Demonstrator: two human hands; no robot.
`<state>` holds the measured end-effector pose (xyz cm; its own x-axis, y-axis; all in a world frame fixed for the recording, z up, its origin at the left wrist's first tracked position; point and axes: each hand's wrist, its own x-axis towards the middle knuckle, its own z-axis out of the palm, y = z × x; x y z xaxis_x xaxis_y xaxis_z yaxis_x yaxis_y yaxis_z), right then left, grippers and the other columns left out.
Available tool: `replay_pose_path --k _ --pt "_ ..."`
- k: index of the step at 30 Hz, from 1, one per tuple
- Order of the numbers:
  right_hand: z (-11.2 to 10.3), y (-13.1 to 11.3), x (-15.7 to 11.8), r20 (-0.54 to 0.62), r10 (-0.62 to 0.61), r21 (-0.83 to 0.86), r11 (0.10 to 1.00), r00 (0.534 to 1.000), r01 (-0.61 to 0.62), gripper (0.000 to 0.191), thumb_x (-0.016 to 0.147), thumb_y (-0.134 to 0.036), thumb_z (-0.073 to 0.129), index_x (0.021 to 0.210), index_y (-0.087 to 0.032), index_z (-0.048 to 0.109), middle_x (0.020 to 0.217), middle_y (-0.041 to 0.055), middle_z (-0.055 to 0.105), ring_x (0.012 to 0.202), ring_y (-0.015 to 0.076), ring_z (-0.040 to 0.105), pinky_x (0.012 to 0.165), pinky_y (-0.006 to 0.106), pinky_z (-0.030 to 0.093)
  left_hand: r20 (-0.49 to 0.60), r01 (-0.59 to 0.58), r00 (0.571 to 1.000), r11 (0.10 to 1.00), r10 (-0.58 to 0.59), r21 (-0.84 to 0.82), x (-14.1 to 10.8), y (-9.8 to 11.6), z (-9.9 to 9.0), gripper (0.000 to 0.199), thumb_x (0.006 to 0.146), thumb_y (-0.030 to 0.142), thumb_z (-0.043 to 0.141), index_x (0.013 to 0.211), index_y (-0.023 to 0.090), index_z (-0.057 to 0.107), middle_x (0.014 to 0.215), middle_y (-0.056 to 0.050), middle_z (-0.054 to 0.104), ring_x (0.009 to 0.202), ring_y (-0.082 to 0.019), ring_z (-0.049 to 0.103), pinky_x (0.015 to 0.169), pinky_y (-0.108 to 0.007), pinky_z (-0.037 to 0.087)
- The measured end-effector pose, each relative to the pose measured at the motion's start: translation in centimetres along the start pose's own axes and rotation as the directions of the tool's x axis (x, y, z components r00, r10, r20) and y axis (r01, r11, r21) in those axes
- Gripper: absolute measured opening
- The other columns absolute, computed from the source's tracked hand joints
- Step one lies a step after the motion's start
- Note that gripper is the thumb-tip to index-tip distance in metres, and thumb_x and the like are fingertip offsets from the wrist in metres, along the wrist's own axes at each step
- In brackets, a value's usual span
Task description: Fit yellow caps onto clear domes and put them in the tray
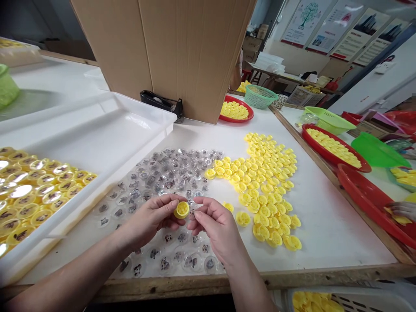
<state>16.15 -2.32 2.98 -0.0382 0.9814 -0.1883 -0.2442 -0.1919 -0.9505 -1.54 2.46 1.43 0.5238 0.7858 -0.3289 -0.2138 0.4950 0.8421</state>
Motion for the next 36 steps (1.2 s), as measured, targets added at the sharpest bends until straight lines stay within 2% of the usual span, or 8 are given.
replay_pose_path --k 4,8,11,15,19,23,28,36 --pt "0.8 0.1 0.5 -0.049 -0.017 0.033 0.999 0.999 0.019 0.022 0.078 -0.028 0.071 0.096 -0.019 0.064 0.070 -0.0002 0.063 0.061 0.0131 0.059 0.053 0.023 0.048 0.091 0.004 0.996 0.999 -0.001 -0.039 -0.1 -0.1 0.1 0.045 0.082 0.046 0.062 0.111 0.011 0.060 0.089 -0.012 0.066 0.076 -0.017 0.062 0.068 -0.025 0.050" --pt "1.1 0.6 0.7 -0.119 -0.078 -0.117 0.991 0.990 0.064 0.017 0.079 -0.029 0.071 0.093 -0.021 0.065 0.080 -0.0007 0.061 0.062 0.0109 0.058 0.057 0.023 0.049 0.135 0.015 0.991 0.997 -0.005 -0.074 -0.3 0.1 0.1 0.050 0.082 0.042 0.064 0.118 0.009 0.057 0.094 -0.017 0.067 0.084 -0.020 0.063 0.074 -0.028 0.050" --pt "1.1 0.8 0.6 -0.087 -0.175 -0.268 0.952 0.981 0.146 0.015 0.083 -0.029 0.065 0.097 -0.024 0.065 0.092 0.0008 0.058 0.063 0.0112 0.059 0.058 0.025 0.051 0.109 -0.001 0.994 0.996 0.010 -0.084 -0.4 0.2 0.2 0.053 0.079 0.042 0.068 0.119 0.011 0.055 0.094 -0.015 0.067 0.084 -0.021 0.064 0.074 -0.029 0.050" --pt "0.9 -0.2 0.3 0.095 -0.354 -0.577 0.742 0.930 0.342 0.021 0.090 -0.020 0.052 0.105 -0.027 0.066 0.104 0.0041 0.055 0.082 0.0153 0.060 0.068 0.028 0.052 0.077 -0.006 0.997 0.990 0.017 -0.142 -0.4 0.2 0.3 0.051 0.073 0.042 0.074 0.112 0.012 0.058 0.088 -0.011 0.066 0.074 -0.017 0.063 0.067 -0.026 0.051" --pt "0.6 -2.0 0.2 0.290 -0.301 -0.692 0.591 0.909 0.416 0.028 0.087 -0.013 0.056 0.112 -0.025 0.061 0.107 0.0039 0.056 0.082 0.0137 0.061 0.071 0.026 0.053 0.078 -0.006 0.997 0.989 0.018 -0.146 -0.3 0.1 0.4 0.047 0.072 0.042 0.076 0.105 0.011 0.062 0.086 -0.009 0.065 0.070 -0.014 0.061 0.064 -0.023 0.050" --pt "0.6 -3.0 0.2 0.321 -0.276 -0.782 0.462 0.906 0.418 0.021 0.081 -0.011 0.064 0.099 -0.022 0.062 0.091 0.0008 0.059 0.073 0.0134 0.061 0.064 0.026 0.051 0.104 0.011 0.995 0.988 0.005 -0.154 -0.4 -0.1 0.4 0.049 0.074 0.045 0.073 0.107 0.011 0.064 0.089 -0.011 0.065 0.070 -0.013 0.059 0.066 -0.024 0.049" --pt "0.3 -2.8 0.2 0.285 -0.282 -0.766 0.508 0.916 0.395 0.034 0.083 -0.013 0.062 0.112 -0.029 0.060 0.093 -0.0001 0.060 0.072 0.0142 0.062 0.063 0.028 0.052 0.134 0.045 0.991 0.977 -0.017 -0.208 -0.5 0.0 0.4 0.053 0.069 0.039 0.078 0.113 0.014 0.063 0.093 -0.010 0.066 0.073 -0.014 0.060 0.070 -0.024 0.049" --pt "-0.2 -2.0 0.1 0.253 -0.316 -0.734 0.553 0.914 0.395 0.028 0.082 -0.015 0.065 0.107 -0.028 0.063 0.091 -0.0003 0.061 0.073 0.0134 0.062 0.065 0.026 0.052 0.073 -0.050 0.996 0.998 0.053 -0.045 -1.0 0.6 1.0 0.050 0.072 0.041 0.074 0.112 0.014 0.061 0.090 -0.006 0.065 0.070 -0.012 0.058 0.070 -0.024 0.049"
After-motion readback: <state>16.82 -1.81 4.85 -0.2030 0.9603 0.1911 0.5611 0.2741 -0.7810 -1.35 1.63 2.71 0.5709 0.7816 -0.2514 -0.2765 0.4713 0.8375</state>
